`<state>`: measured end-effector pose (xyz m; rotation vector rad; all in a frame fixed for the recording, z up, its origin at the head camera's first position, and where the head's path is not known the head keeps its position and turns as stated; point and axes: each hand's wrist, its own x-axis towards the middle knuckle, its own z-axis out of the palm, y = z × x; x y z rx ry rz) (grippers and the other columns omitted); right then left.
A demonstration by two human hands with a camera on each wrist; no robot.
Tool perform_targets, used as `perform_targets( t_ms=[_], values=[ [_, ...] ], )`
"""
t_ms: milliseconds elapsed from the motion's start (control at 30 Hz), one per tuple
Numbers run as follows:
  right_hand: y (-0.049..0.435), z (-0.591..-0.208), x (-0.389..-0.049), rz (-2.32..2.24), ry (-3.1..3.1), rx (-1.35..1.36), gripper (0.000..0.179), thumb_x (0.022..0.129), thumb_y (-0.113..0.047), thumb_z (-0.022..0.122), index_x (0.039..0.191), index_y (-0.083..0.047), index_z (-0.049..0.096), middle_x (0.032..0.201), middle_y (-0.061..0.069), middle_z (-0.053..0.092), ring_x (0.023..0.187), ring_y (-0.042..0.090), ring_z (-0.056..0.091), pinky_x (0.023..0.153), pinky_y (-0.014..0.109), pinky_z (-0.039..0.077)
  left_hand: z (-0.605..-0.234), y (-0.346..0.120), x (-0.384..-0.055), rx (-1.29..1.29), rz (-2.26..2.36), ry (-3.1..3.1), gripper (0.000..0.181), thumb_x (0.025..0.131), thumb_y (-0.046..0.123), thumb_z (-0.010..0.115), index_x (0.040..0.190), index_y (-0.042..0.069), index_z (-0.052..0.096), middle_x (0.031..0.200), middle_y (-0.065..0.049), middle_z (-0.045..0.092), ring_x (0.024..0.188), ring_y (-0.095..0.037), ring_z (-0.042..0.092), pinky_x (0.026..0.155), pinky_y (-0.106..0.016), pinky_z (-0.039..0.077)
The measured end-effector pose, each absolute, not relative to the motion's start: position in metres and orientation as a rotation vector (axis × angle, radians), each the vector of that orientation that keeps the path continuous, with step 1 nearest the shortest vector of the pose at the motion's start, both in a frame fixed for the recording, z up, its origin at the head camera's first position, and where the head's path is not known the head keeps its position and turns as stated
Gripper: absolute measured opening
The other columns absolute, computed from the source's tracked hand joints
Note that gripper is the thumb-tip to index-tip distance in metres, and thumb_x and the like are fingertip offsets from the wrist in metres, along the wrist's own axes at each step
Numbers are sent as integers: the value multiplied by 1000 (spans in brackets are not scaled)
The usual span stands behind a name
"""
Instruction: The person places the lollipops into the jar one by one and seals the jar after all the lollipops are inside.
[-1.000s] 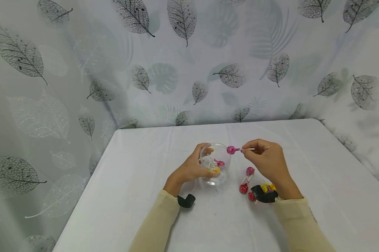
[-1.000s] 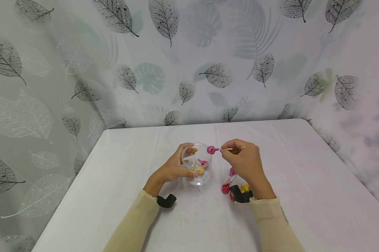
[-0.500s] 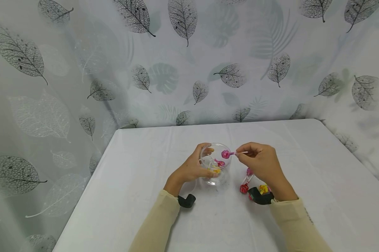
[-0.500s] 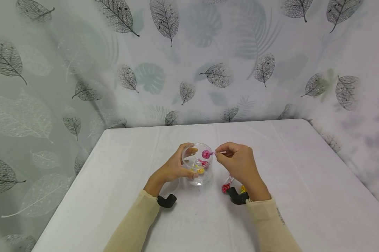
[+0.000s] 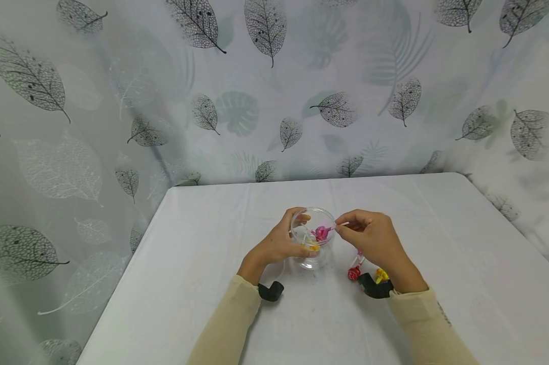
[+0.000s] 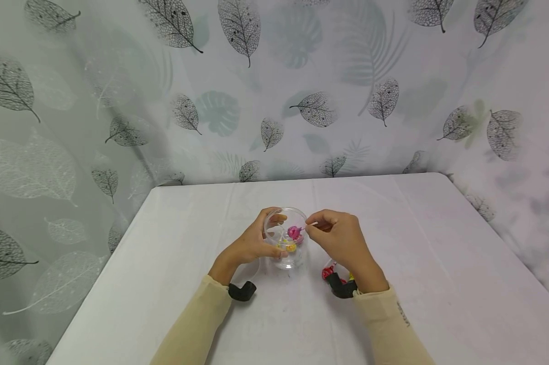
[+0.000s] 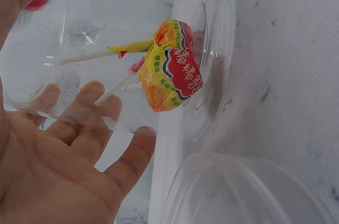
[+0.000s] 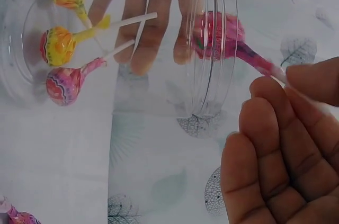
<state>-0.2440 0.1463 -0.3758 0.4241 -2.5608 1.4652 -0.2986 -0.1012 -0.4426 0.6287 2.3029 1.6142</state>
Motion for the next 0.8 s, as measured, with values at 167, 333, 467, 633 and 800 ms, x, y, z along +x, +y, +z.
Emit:
perform_targets(
  t_ms=[167,333,467,633,800],
  values=[
    [148,-377,-246,1415,-2549,471,22,96,-14,75,116,-6,75,104,8,78,90,22,73,75,24,58,-442,-101,-298,620,1625,2293,103,78,16,92,158,22,28,159,-9,46,148,-21,40,118,-61,31],
    [156,-377,-249,1346,-2602,410,20,97,-13,74,116,-6,74,108,9,77,94,24,72,78,22,56,-441,-102,-298,625,1602,2310,103,78,18,93,158,22,28,159,-8,47,148,-20,40,118,-60,32],
    [165,-379,-252,1222,-2709,390,18,96,-10,71,113,-5,75,109,12,77,98,28,70,79,31,57,-440,-102,-298,642,1597,2316,103,78,14,92,158,19,28,159,-10,47,149,-20,40,118,-60,32],
    [173,-384,-258,1012,-2929,376,22,91,-6,67,110,-4,77,117,19,72,107,39,66,80,47,57,-440,-102,-298,642,1592,2317,103,78,15,93,157,19,28,159,-9,47,150,-21,39,118,-61,32],
    [178,-393,-265,888,-3154,382,24,90,-5,67,111,-3,78,124,25,68,106,40,65,85,53,56,-441,-102,-298,634,1595,2307,103,78,16,93,157,24,28,160,-9,45,150,-21,38,119,-62,31]
  ],
)
